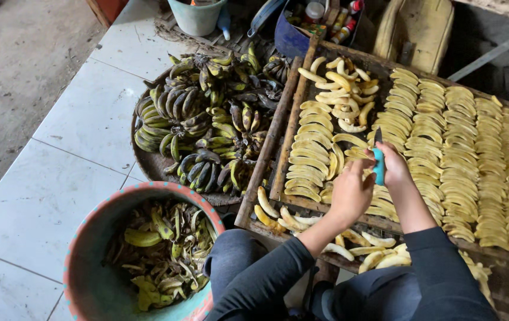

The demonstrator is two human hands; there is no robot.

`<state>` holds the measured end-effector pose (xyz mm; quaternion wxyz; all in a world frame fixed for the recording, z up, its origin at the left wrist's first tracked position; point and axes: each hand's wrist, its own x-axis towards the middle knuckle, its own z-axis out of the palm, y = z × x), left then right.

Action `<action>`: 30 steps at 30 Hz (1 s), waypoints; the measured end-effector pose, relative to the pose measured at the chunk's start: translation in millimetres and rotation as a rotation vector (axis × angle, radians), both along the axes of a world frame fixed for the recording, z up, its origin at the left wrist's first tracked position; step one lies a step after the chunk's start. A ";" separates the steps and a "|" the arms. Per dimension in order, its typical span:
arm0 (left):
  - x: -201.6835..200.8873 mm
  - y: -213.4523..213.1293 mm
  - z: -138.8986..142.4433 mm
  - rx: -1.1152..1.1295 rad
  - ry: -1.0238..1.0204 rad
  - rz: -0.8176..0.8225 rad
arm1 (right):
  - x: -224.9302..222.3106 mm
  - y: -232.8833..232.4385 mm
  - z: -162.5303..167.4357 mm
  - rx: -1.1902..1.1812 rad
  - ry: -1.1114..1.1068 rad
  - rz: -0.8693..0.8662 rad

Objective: The person sits on the floor slicing peeled bananas with a small knife and arranging the slices in rows on bamboo drying trays. Whole unpeeled bananas sit in a large tray beside them, and peels and trimmings are dropped into a basin on the floor.

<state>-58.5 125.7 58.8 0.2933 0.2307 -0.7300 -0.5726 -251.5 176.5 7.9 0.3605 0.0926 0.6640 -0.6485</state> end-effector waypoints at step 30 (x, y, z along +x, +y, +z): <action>-35.4 -49.4 -93.1 -0.697 -0.740 -0.439 | -75.9 -104.6 -53.3 0.262 1.206 0.131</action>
